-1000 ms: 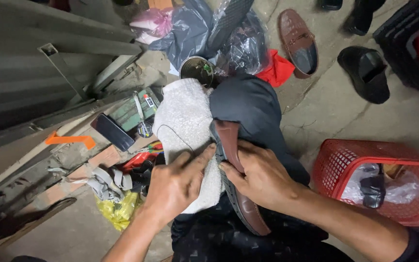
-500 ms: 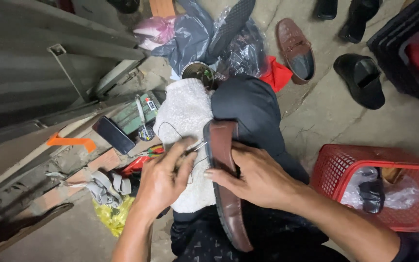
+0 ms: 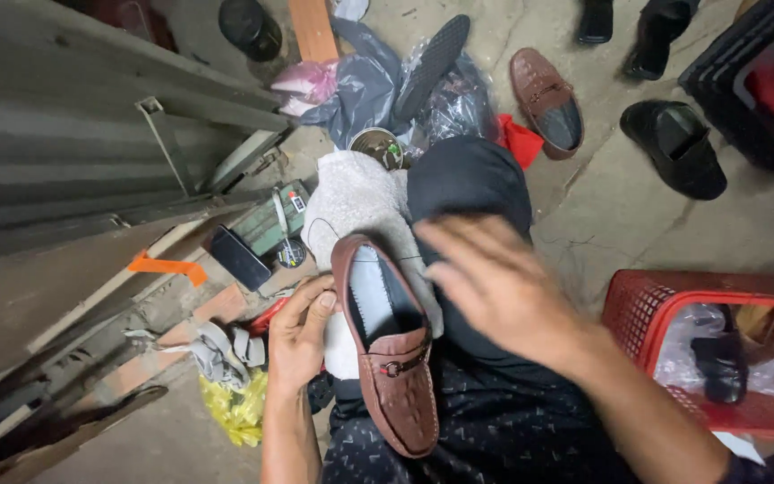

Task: The person sits on the floor and sews the sole of a brown leather shoe using a needle and thread. They repeatedly push the needle through the shoe's edge and pull the thread to secure the stitching.

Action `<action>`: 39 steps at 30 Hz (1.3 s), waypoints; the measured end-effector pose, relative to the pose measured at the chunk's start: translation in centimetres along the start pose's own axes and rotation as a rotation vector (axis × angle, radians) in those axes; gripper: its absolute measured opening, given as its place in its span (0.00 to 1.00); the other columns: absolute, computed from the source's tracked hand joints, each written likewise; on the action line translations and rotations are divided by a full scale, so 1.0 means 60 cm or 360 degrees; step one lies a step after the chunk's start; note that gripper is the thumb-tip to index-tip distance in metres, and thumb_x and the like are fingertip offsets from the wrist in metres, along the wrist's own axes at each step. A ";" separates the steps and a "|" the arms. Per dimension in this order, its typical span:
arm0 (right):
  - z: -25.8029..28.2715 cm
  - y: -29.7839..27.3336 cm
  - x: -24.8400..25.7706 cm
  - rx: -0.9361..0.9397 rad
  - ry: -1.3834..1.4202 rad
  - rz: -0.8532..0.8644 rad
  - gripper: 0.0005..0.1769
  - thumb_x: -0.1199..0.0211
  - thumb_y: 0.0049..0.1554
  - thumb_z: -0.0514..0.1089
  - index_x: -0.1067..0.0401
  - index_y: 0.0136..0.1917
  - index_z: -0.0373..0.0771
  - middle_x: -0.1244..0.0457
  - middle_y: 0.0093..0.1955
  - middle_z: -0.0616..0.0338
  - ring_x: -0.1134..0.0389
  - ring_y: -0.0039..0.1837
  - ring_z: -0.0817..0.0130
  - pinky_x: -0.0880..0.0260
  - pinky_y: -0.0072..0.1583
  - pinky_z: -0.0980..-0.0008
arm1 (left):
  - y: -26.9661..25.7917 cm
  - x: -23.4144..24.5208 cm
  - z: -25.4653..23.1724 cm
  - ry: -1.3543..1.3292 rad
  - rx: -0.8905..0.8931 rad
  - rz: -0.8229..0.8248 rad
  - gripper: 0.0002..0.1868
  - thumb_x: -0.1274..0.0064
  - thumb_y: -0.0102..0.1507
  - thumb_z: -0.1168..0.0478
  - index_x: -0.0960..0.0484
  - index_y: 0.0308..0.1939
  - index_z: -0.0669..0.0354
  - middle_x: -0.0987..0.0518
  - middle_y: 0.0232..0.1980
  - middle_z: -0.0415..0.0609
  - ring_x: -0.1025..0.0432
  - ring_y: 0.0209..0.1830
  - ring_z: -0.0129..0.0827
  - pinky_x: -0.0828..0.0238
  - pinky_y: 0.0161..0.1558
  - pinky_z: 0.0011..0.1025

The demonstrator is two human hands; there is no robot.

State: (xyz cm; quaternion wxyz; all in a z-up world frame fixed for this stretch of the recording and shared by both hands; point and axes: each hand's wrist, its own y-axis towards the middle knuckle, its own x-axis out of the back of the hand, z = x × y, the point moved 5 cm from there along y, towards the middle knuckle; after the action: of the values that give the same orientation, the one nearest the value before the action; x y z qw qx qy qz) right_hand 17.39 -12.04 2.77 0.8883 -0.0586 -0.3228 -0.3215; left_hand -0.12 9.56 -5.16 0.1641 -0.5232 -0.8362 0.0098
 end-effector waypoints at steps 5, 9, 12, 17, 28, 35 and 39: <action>0.003 -0.005 0.001 0.0036 0.0350 0.0028 0.14 0.40 0.61 0.40 0.19 0.58 0.43 0.28 0.40 0.54 0.27 0.41 0.57 0.26 0.44 0.61 | 0.006 -0.003 -0.051 0.0168 0.0018 -0.0133 0.11 0.50 0.69 0.64 0.15 0.51 0.61 0.21 0.28 0.47 0.29 0.34 0.29 0.24 0.41 0.34; -0.015 -0.021 0.056 -0.0098 0.0985 -0.0057 0.07 0.36 0.57 0.35 0.18 0.47 0.35 0.27 0.51 0.47 0.26 0.47 0.64 0.27 0.49 0.64 | 0.018 -0.034 -0.144 0.0559 -0.0186 -0.0033 0.11 0.55 0.70 0.67 0.16 0.48 0.60 0.18 0.34 0.54 0.22 0.36 0.45 0.23 0.42 0.42; -0.028 -0.048 0.056 -0.0061 0.1889 -0.0182 0.07 0.45 0.61 0.36 0.27 0.48 0.33 0.34 0.63 0.28 0.26 0.49 0.54 0.26 0.47 0.60 | 0.029 -0.069 -0.136 0.0997 -0.0492 0.0061 0.09 0.53 0.68 0.68 0.18 0.47 0.57 0.21 0.34 0.54 0.23 0.38 0.52 0.24 0.39 0.45; -0.061 -0.041 0.032 -0.0324 0.1375 -0.0354 0.08 0.40 0.58 0.30 0.23 0.49 0.24 0.28 0.39 0.41 0.27 0.38 0.63 0.25 0.45 0.66 | 0.054 -0.088 -0.144 0.1066 -0.0455 0.0123 0.09 0.54 0.68 0.59 0.18 0.43 0.54 0.21 0.32 0.51 0.23 0.37 0.50 0.25 0.37 0.45; -0.045 0.016 -0.099 -0.0707 0.1106 -0.0092 0.13 0.43 0.59 0.34 0.20 0.54 0.40 0.26 0.34 0.51 0.25 0.33 0.68 0.22 0.40 0.66 | 0.054 -0.060 -0.142 0.0893 -0.0108 0.0237 0.13 0.53 0.71 0.52 0.15 0.40 0.50 0.15 0.33 0.52 0.20 0.39 0.56 0.24 0.40 0.48; -0.057 0.016 -0.128 -0.0756 0.1329 0.0116 0.26 0.47 0.59 0.31 0.30 0.69 0.41 0.29 0.39 0.56 0.29 0.37 0.69 0.21 0.40 0.64 | 0.061 -0.061 -0.151 0.0718 0.0052 0.0257 0.12 0.51 0.70 0.52 0.17 0.37 0.50 0.18 0.25 0.51 0.21 0.32 0.54 0.24 0.37 0.47; -0.060 0.014 -0.132 -0.0760 0.1435 0.0158 0.27 0.47 0.59 0.30 0.33 0.71 0.40 0.28 0.42 0.52 0.28 0.39 0.66 0.20 0.40 0.60 | 0.060 -0.060 -0.148 0.0636 0.0135 0.0262 0.13 0.53 0.70 0.53 0.17 0.36 0.50 0.18 0.24 0.50 0.22 0.28 0.52 0.24 0.36 0.46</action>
State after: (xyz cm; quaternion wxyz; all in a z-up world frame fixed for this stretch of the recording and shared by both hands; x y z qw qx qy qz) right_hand 15.16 -8.28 -4.79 0.9152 -0.1308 0.1780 -0.3370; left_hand 6.97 6.61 1.61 0.3472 -0.5738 -0.7404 -0.0457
